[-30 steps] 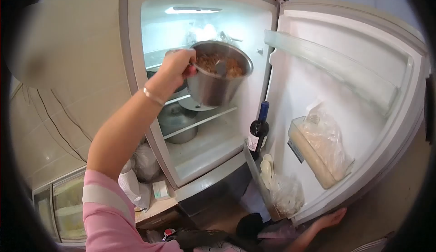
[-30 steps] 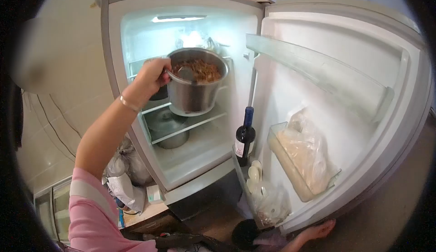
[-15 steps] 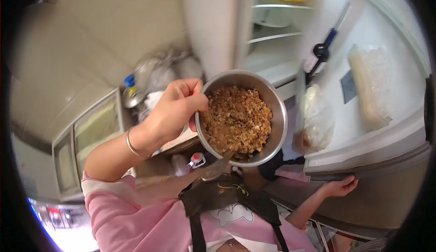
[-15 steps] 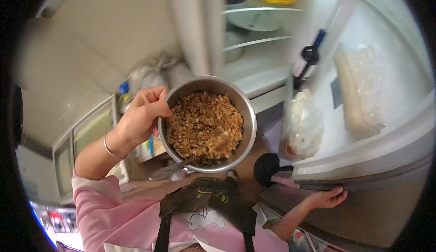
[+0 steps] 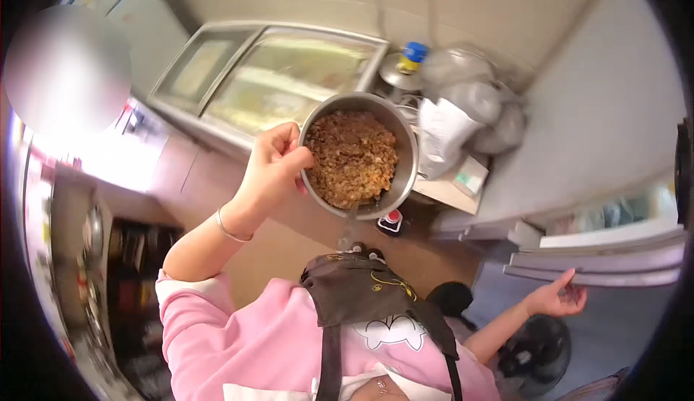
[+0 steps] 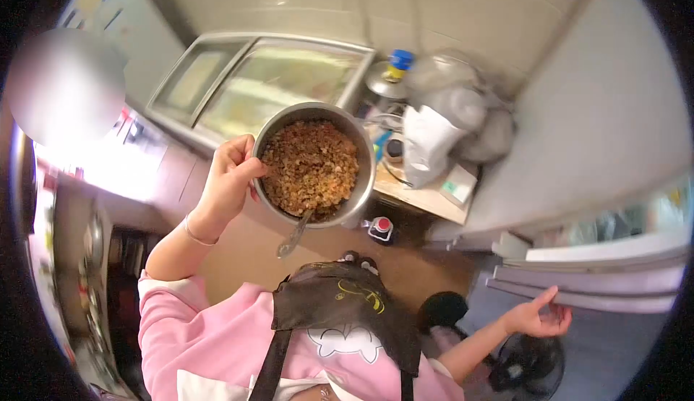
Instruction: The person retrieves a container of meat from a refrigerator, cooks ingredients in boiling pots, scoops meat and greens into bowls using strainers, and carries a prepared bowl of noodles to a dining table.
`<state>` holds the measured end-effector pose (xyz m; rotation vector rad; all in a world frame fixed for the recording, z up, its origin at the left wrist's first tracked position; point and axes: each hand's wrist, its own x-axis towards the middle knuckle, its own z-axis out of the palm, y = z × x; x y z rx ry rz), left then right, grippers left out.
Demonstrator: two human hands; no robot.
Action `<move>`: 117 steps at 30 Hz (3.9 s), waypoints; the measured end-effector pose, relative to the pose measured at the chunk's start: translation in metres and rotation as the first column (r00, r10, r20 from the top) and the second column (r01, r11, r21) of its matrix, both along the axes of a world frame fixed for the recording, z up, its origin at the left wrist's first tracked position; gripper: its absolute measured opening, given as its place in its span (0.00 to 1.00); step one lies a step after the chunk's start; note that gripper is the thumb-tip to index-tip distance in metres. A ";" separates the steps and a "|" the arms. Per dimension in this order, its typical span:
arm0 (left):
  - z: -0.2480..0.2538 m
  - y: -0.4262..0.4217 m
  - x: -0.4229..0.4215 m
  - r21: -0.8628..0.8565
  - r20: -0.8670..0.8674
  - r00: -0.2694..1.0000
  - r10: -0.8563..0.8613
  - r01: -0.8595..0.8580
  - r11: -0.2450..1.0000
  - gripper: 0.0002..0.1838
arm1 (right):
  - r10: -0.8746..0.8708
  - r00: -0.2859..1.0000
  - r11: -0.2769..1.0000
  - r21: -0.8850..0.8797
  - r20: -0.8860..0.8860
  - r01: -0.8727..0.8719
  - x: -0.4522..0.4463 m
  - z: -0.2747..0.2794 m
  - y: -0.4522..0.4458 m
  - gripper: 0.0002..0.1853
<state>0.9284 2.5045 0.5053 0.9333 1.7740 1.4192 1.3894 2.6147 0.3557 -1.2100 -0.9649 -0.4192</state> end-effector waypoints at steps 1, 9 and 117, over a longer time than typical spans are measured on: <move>-0.005 -0.004 0.000 0.022 0.038 0.994 0.104 -0.105 0.994 0.12 | -0.007 1.000 1.000 -0.023 -0.007 0.006 0.003 -0.001 0.027 0.23; 0.000 -0.009 0.163 0.017 0.267 0.754 0.600 -0.626 0.780 0.11 | -0.145 0.987 0.986 0.096 0.070 0.138 0.239 0.081 0.239 0.17; 0.195 -1.661 -0.460 -0.278 -0.898 0.267 0.350 -0.960 0.019 0.10 | 0.029 -0.349 -0.996 0.004 -0.937 -0.094 -0.817 0.434 -1.323 0.10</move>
